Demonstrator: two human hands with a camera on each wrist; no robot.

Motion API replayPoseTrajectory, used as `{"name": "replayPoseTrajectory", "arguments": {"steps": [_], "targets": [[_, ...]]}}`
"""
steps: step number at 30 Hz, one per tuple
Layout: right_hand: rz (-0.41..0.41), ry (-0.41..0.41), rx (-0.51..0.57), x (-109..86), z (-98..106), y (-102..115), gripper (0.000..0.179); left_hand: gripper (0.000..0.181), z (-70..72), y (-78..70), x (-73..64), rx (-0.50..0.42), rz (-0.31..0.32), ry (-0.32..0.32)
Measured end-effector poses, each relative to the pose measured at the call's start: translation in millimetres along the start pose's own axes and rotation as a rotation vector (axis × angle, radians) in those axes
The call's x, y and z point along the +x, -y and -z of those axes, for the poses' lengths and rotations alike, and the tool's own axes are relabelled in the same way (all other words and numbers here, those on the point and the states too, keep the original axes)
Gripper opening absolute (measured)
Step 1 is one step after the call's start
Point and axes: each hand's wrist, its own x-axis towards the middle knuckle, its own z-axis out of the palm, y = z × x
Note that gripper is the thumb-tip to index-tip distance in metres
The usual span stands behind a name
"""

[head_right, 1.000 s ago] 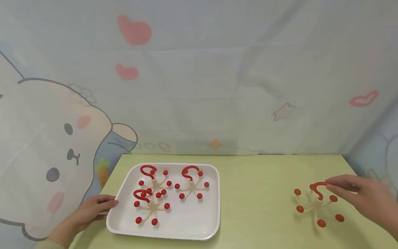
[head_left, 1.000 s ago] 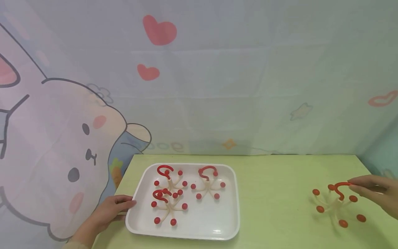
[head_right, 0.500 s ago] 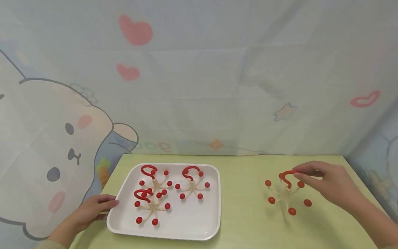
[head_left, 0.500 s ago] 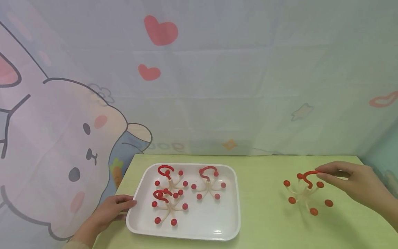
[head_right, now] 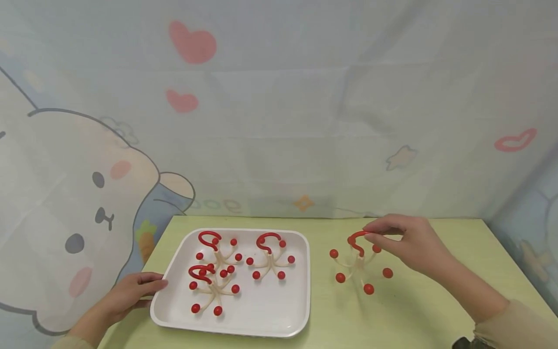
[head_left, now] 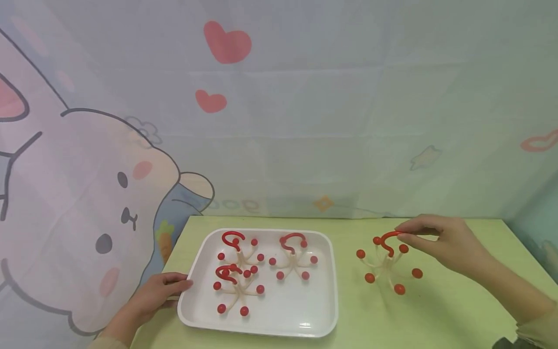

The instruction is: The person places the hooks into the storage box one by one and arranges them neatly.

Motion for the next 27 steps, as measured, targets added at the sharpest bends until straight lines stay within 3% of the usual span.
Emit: {"name": "replayPoseTrajectory", "arguments": {"steps": [9,17,27], "targets": [[0.083,0.033,0.099,20.4,-30.9,28.7,0.023,0.043,-0.5,-1.2,2.1,0.024,0.027,-0.012],[0.098,0.107,0.228,34.7,-62.9,52.9,0.018,0.043,-0.9,-1.1,0.7,0.017,0.02,-0.011],[0.216,0.075,0.31,35.9,-109.9,67.7,0.016,0.042,-1.7,-4.1,-0.4,0.021,0.017,-0.012]]}}
